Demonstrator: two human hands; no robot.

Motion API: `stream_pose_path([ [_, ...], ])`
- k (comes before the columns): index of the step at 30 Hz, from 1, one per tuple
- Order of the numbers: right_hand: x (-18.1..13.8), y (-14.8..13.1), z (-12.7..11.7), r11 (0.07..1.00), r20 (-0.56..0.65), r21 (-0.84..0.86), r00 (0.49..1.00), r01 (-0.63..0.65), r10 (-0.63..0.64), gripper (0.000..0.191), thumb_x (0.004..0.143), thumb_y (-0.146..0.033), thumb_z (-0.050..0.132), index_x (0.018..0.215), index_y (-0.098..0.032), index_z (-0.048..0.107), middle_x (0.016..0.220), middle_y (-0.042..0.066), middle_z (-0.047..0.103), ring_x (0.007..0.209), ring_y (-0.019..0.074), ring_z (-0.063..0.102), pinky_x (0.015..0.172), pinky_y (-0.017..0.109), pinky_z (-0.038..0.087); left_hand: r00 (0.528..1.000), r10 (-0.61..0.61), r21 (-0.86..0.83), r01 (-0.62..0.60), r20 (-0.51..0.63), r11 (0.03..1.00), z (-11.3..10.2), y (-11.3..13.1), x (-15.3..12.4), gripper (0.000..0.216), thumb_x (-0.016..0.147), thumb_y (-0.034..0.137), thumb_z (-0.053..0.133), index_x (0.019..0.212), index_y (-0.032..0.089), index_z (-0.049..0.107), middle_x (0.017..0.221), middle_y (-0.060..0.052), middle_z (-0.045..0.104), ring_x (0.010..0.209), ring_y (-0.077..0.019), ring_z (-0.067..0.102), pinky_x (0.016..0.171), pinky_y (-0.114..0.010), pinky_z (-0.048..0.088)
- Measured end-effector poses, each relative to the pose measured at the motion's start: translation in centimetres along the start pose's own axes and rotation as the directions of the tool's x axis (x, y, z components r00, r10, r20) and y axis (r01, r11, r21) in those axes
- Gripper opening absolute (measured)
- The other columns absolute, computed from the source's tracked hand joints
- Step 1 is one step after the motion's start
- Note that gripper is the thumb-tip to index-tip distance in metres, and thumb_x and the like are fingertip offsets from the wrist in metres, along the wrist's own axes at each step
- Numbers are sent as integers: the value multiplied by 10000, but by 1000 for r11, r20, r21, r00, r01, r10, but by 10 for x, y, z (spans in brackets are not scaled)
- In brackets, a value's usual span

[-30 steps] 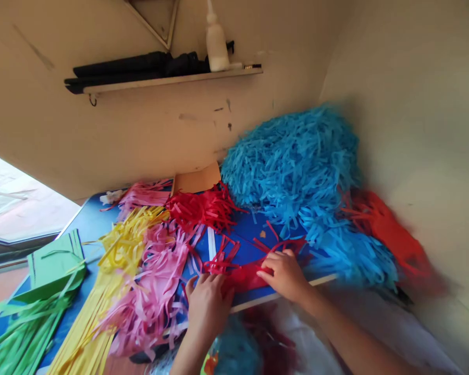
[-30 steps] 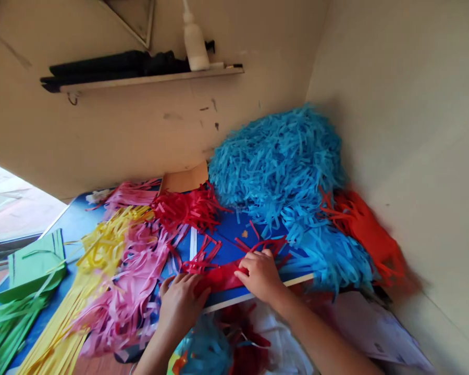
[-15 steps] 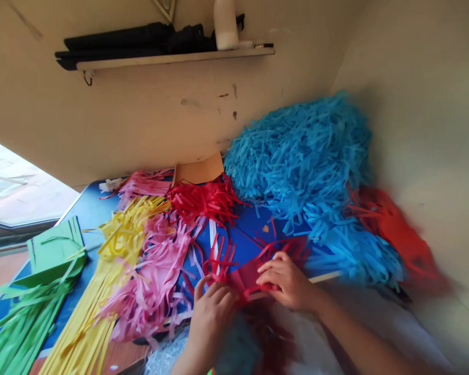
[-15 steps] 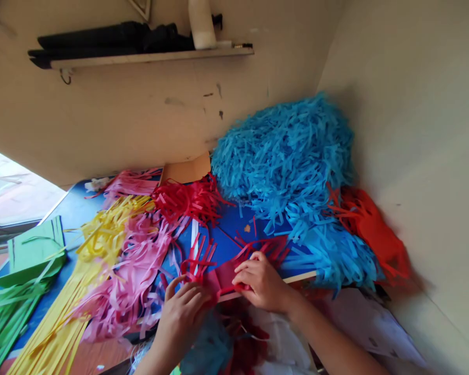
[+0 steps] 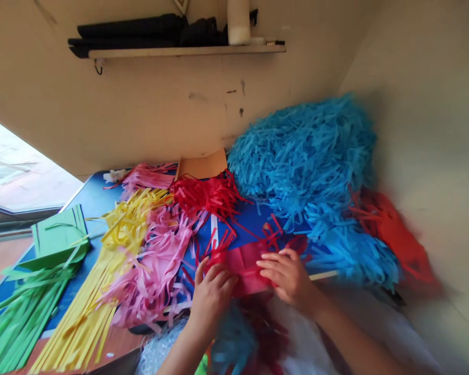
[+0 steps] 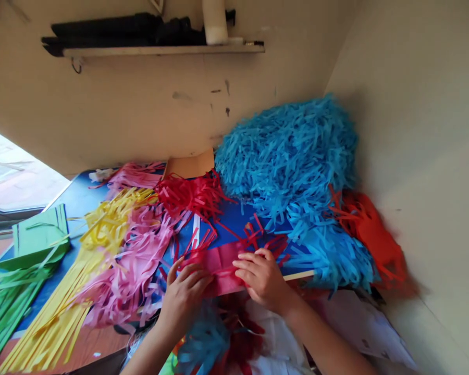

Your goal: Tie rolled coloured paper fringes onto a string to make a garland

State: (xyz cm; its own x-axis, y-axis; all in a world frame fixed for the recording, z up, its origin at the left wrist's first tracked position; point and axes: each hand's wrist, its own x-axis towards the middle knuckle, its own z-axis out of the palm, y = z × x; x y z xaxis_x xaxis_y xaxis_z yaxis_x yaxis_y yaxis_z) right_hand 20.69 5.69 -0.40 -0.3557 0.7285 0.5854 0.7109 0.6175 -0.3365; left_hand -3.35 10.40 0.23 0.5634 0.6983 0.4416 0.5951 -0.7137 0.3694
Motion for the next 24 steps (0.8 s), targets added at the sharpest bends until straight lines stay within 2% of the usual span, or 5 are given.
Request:
stream_pose_path([
  [7,-4,8,5,946,139,175,958,-272,250,188,816,-119,593,930,-238,684,890,6,752,927,180,657,844,346,328,985,-94,-95,109,146,990,-5,-2,-9,126,893,243,592,861,287,706,899,25,767,1003,-222,667,1148,-523,151],
  [9,3,7,9,907,148,141,915,-396,376,87,874,-212,621,844,-240,699,808,-7,743,842,168,659,821,329,330,978,-143,-74,156,154,985,-4,-3,-7,181,919,312,567,808,282,706,872,12,767,1012,-242,664,1107,-539,201],
  [12,15,7,20,841,105,-39,835,-539,540,190,912,-277,622,742,-228,691,705,-18,727,702,151,649,767,308,333,960,-270,20,269,71,963,4,-5,-1,283,942,362,522,744,251,691,803,-12,767,891,-241,692,1038,-528,283],
  [16,25,7,35,793,48,-235,808,-562,587,149,904,-280,638,785,-209,692,765,4,754,702,167,671,751,308,328,939,-344,183,338,3,923,14,-5,13,241,953,335,505,816,246,683,782,-10,777,828,-226,708,1003,-497,315],
  [24,25,10,39,754,22,-312,789,-578,614,166,913,-295,625,774,-212,665,740,10,750,649,168,659,707,308,326,931,-366,288,348,7,892,24,-7,25,283,957,331,487,789,228,691,715,-30,768,768,-224,703,961,-444,358],
])
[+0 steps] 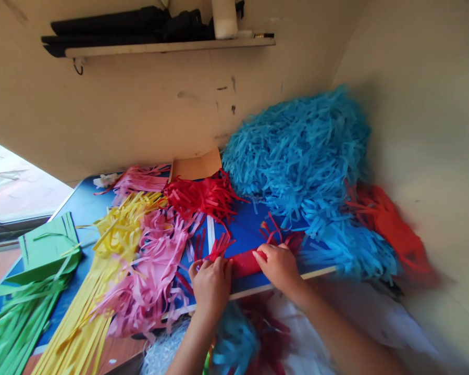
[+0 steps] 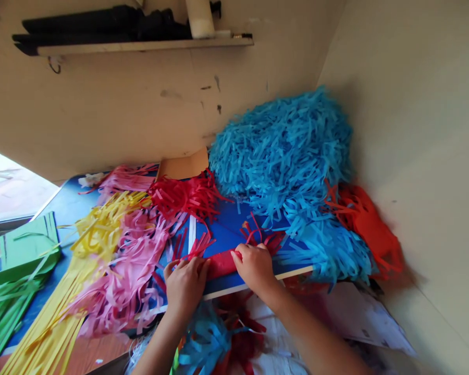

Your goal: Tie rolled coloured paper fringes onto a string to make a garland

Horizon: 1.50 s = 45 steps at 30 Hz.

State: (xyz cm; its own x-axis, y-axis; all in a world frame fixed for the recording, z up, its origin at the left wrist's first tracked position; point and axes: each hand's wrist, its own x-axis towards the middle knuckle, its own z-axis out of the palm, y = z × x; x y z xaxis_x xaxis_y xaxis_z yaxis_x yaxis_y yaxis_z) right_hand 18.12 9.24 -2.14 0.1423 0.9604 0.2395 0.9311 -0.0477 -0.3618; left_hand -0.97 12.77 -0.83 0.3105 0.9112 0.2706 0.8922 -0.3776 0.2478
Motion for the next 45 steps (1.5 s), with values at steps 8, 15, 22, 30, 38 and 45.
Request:
stream_pose_path([
  [8,2,0,-1,999,11,-36,1000,-9,10,154,908,-284,639,777,-207,665,731,16,748,634,175,651,699,306,313,999,10,85,-14,43,996,-2,4,7,311,961,333,473,763,223,686,674,-40,749,755,-238,694,909,-437,365],
  [15,0,-3,3,999,0,-47,1000,0,0,127,901,-270,647,788,-211,652,734,8,738,638,167,643,699,312,308,998,37,137,-43,47,990,-3,5,8,312,955,337,484,760,208,692,602,-45,696,676,-247,659,832,-431,391],
  [22,10,23,-15,994,-120,-104,992,16,-29,32,885,-220,631,874,-202,606,810,42,697,751,210,633,746,341,324,922,382,61,-385,60,921,-4,-1,15,187,897,149,557,942,261,700,989,-59,714,934,-242,621,902,-403,394],
  [30,-3,15,-52,831,52,39,829,555,-557,386,778,-109,561,1153,-199,590,1151,100,653,1056,244,569,987,406,327,807,528,1,-548,267,837,-35,9,14,242,760,194,612,989,206,688,937,-75,694,941,-288,633,1116,-574,232],
  [38,14,21,-23,848,152,190,839,494,-522,365,691,-97,550,1034,-182,641,1028,66,692,961,224,599,902,366,352,864,445,-20,-453,235,891,-34,-1,12,329,781,32,469,941,229,678,917,-36,738,903,-239,695,1172,-608,98],
  [45,26,31,-19,862,114,273,875,428,-470,125,793,-159,617,846,-216,714,862,-1,724,858,164,646,847,308,369,893,428,-37,-427,139,903,-34,0,10,278,807,206,610,1082,186,647,940,-74,748,898,-263,707,1163,-619,121],
])
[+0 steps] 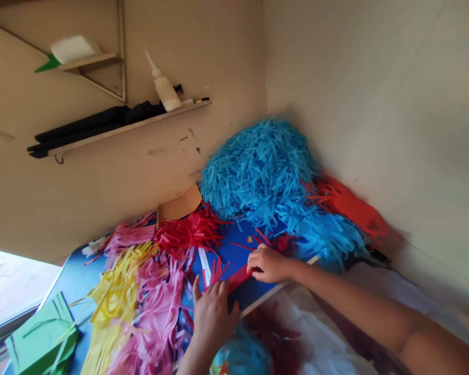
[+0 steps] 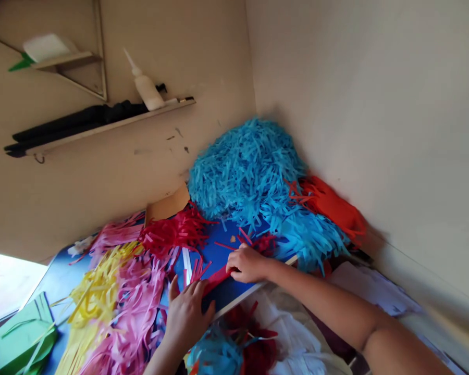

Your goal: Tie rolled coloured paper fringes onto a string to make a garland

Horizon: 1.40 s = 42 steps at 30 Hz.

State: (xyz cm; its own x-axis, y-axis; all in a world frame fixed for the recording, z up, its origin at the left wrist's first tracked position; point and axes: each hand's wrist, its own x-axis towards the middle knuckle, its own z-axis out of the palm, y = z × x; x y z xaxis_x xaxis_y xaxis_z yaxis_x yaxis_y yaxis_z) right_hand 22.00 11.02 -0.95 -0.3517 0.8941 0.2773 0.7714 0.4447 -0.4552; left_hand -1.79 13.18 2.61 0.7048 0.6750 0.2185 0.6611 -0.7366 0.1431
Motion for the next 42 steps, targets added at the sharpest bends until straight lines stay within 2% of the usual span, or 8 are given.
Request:
stream_pose_path([
  [3,1,3,1,1000,-18,15,1000,-4,4,115,805,-152,640,838,-224,723,848,-27,733,849,141,657,842,295,363,1000,-2,60,3,-11,998,2,2,3,148,898,224,552,963,215,685,831,-30,737,803,-234,715,1151,-611,159],
  [6,0,5,2,1000,-21,23,1000,2,-2,97,781,-159,694,839,-226,732,847,-35,737,847,138,659,839,299,357,999,29,61,-26,-46,998,7,-1,1,239,923,144,495,859,250,700,781,9,734,739,-193,713,1164,-586,150],
  [14,-6,15,6,999,-45,41,999,-18,20,74,815,-209,759,850,-271,777,913,-28,739,893,132,662,866,324,345,988,23,-160,-48,-155,986,22,-21,-17,265,927,151,476,918,271,713,1001,-9,785,911,-204,736,1203,-565,118],
  [21,-6,20,12,996,-54,79,998,-28,33,79,786,-206,792,829,-273,787,893,-26,741,875,141,667,887,337,339,999,-42,-353,49,27,934,27,-60,-20,170,799,246,678,965,255,642,1059,-40,779,1095,-276,690,1094,-556,426],
  [26,-7,22,13,994,-62,104,998,-23,29,71,801,-208,775,825,-273,790,894,-10,743,863,152,664,908,351,335,991,-1,-465,63,132,883,22,-70,-17,9,839,249,647,835,255,652,1127,-38,762,1082,-259,700,1146,-589,347],
  [35,-8,23,13,992,-68,126,997,-26,35,70,817,-217,757,816,-278,792,900,-13,746,865,146,662,930,345,337,984,-13,-575,113,176,810,13,-70,-17,140,904,290,551,789,235,610,1129,-72,757,1123,-248,678,1153,-573,330],
  [39,-8,22,11,990,-77,135,996,-27,37,68,818,-217,756,805,-274,790,895,-17,748,856,142,664,933,347,339,991,-5,-534,78,137,842,5,-63,-16,157,949,336,494,960,237,616,1133,-86,748,1097,-240,683,1111,-545,378],
  [42,-9,21,10,990,-77,139,997,-20,31,73,815,-210,754,810,-274,790,895,-15,749,847,142,668,934,352,342,999,11,-283,-2,31,959,0,-40,-12,300,879,383,635,1150,255,620,1097,-74,752,1065,-289,678,1108,-620,293],
])
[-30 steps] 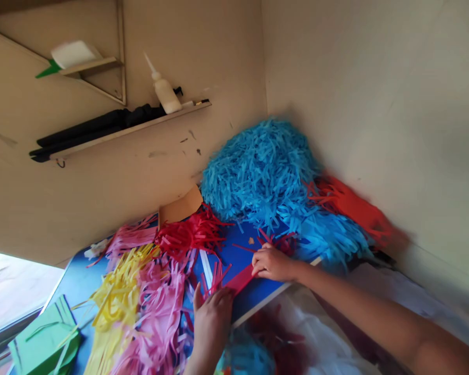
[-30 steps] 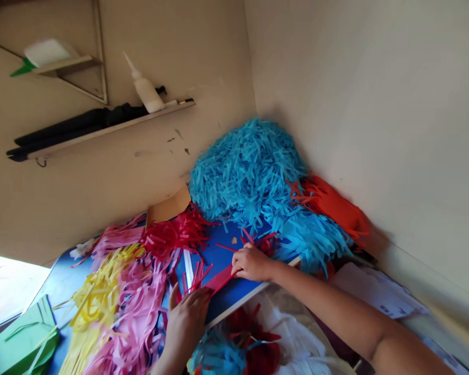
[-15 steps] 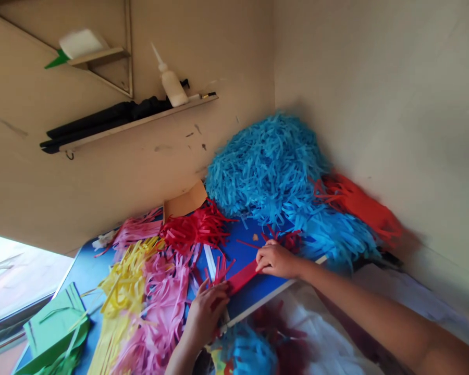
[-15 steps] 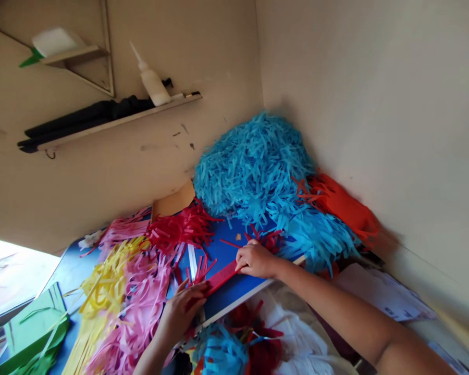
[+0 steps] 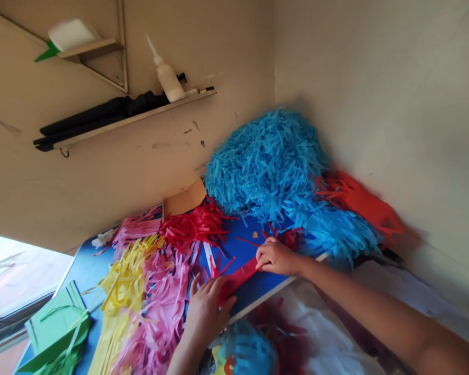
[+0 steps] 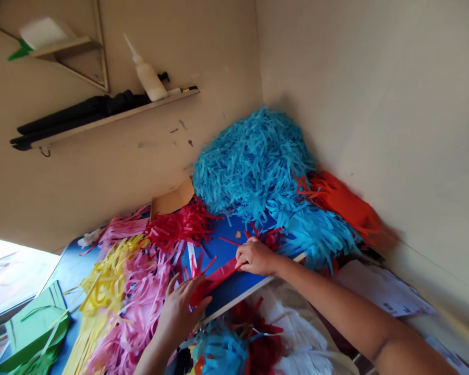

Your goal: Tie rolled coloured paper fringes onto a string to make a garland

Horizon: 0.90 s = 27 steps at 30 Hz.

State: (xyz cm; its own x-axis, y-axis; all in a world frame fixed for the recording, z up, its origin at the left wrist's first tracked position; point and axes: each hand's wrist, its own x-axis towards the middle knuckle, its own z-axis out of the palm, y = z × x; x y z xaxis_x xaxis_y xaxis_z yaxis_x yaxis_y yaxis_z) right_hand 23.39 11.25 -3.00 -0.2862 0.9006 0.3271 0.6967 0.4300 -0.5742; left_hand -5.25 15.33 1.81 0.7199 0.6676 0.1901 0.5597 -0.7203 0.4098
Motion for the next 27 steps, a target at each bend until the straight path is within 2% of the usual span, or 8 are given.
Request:
stream_pose_path([
  [2,0,0,0,1000,4,-1,1000,5,-5,80,805,-198,758,815,-271,790,888,-14,749,839,144,669,932,355,345,996,62,174,-49,-68,984,6,17,4,306,851,363,686,1138,264,649,1039,-54,760,1038,-291,676,1115,-623,232],
  [5,0,0,0,1000,8,-9,1000,6,-6,81,815,-201,746,820,-269,789,890,-9,749,845,147,672,935,356,349,984,130,267,-94,-121,959,17,31,8,137,915,257,610,1021,271,695,916,-5,766,938,-224,693,1121,-556,225],
  [10,1,-2,-2,1000,26,-24,1000,-12,13,82,811,-200,751,821,-275,784,905,-18,747,873,145,673,941,350,336,983,160,284,-129,-87,950,25,17,-1,211,923,157,541,945,278,713,877,16,763,892,-201,695,1120,-531,214],
  [12,1,-5,-4,999,33,-34,999,-32,33,57,816,-217,755,815,-268,780,903,-22,742,876,139,670,924,338,335,990,122,250,-103,-64,963,24,10,-5,247,926,154,507,930,286,716,908,8,762,898,-207,692,1087,-517,261],
  [14,3,-9,-6,997,39,-50,997,-61,63,40,835,-250,743,809,-255,773,890,-23,734,869,132,665,890,320,340,997,37,201,-24,-65,979,23,6,-6,259,941,191,480,896,282,718,931,-1,760,905,-202,687,1020,-463,345],
  [17,8,-16,-7,987,34,-102,991,-128,132,113,866,-277,701,786,-215,753,856,-5,720,834,136,654,820,304,345,993,-90,187,103,-79,977,23,5,0,265,951,271,475,828,251,708,890,-19,755,867,-195,685,886,-389,424],
  [23,22,-25,1,931,-9,-249,962,-266,272,184,825,-276,667,684,-162,698,779,37,689,725,166,617,757,324,327,974,-201,292,225,-109,930,28,10,18,301,903,270,509,649,209,660,693,-38,720,749,-225,680,819,-407,388],
  [27,25,-26,3,913,-5,-290,955,-287,298,184,819,-292,654,686,-170,686,777,35,688,723,161,604,766,325,319,974,-210,334,226,-84,915,25,11,22,304,891,280,529,620,207,645,651,-32,706,708,-217,672,785,-388,378],
])
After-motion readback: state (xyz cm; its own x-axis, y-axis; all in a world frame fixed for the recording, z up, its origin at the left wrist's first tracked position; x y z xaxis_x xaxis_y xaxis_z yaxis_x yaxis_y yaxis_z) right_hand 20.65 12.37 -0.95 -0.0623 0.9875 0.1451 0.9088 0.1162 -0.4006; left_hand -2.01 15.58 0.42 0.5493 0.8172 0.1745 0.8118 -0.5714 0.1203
